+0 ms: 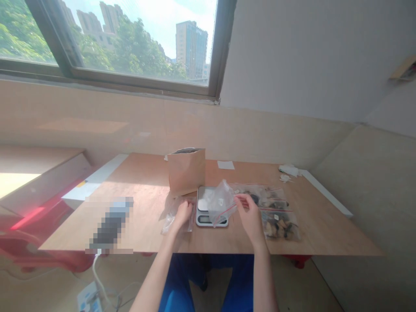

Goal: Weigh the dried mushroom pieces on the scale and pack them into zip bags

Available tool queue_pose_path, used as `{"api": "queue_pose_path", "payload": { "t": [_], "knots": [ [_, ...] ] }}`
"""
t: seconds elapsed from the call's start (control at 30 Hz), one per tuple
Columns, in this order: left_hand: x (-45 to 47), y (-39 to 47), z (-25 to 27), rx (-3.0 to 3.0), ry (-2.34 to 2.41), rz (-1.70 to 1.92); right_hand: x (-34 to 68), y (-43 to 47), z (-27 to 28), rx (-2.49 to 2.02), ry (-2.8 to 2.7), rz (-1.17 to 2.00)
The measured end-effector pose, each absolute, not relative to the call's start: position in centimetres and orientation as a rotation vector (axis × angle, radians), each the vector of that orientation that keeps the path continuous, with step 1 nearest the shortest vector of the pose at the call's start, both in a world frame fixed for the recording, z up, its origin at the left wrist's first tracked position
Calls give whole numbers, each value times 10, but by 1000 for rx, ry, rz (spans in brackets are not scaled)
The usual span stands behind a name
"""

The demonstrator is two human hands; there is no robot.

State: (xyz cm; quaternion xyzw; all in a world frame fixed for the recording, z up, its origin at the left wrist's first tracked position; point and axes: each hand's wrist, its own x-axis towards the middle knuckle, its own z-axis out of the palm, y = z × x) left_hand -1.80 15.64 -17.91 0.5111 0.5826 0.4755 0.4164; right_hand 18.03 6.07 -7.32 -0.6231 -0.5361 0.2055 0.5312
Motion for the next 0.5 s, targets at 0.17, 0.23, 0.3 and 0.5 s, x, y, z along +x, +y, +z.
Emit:
{"api": "queue_pose_path", "payload": {
  "t": [0.17, 0.23, 0.3, 0.5],
  "knots": [
    [-21, 150, -148, 1376, 1440, 1109, 177, 54, -68, -1464, -1271, 492],
    [-18, 137, -128, 1403, 1432, 1132, 172, 55, -67, -1439, -1253, 500],
    [-11, 120, -106, 1441, 1384, 1151, 167, 56, -66, -1399, -1240, 525],
    [7, 91, -80, 1378, 1079, 1155, 147, 59, -68, -1294, -1147, 608]
  ]
}}
